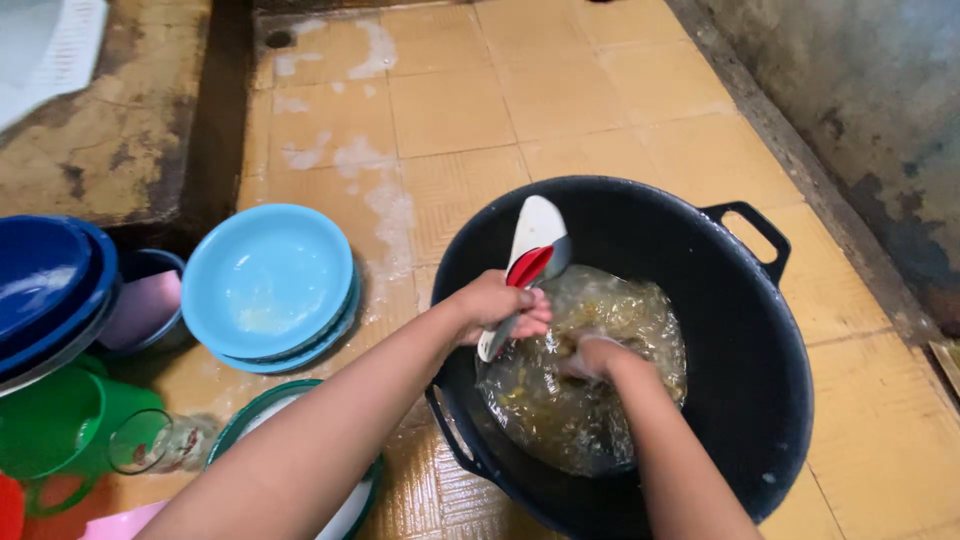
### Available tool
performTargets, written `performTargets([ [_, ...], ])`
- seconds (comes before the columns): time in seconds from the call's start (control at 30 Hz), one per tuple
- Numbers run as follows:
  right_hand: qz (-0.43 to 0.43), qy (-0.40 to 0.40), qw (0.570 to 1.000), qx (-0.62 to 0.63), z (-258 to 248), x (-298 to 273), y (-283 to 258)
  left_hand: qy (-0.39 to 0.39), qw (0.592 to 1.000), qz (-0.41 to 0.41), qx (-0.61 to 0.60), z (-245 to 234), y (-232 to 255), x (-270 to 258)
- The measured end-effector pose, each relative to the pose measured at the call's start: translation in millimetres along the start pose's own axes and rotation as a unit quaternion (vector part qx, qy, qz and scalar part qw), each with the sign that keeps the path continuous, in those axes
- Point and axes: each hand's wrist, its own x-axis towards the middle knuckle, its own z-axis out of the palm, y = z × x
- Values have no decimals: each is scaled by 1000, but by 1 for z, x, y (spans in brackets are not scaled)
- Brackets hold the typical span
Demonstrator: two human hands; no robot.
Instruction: Washing various plastic dishes, cups, and spoons in a basin on the bathroom floor.
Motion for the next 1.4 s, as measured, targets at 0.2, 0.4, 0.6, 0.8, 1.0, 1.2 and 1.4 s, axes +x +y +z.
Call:
performTargets([
  [0.2, -67, 130, 984, 98, -30, 12, -43, -53, 995, 75, 36, -24, 24, -39],
  [0.4, -289, 338, 832, 330, -31, -89, -167, 48, 989, 89, -110, -111, 51, -129],
  [0.6, -467, 165, 786, 371, 78, -109, -282, 200, 971, 44, -121, -199, -21, -222],
  [0.8, -419, 86, 902, 56, 195, -102, -324, 302, 945, -55, -112, -218, -134, -272],
  [1.0, -203, 31, 962, -178, 241, -132, -339, 225, 925, -60, -302, -206, -206, -299],
  [1.2, -222, 133, 966, -28, 288, -26, -288, 209, 931, -88, -286, -220, -202, -334],
  [1.4, -167, 56, 978, 116, 268, -58, -299, 176, 927, -76, -321, -223, -212, -323],
])
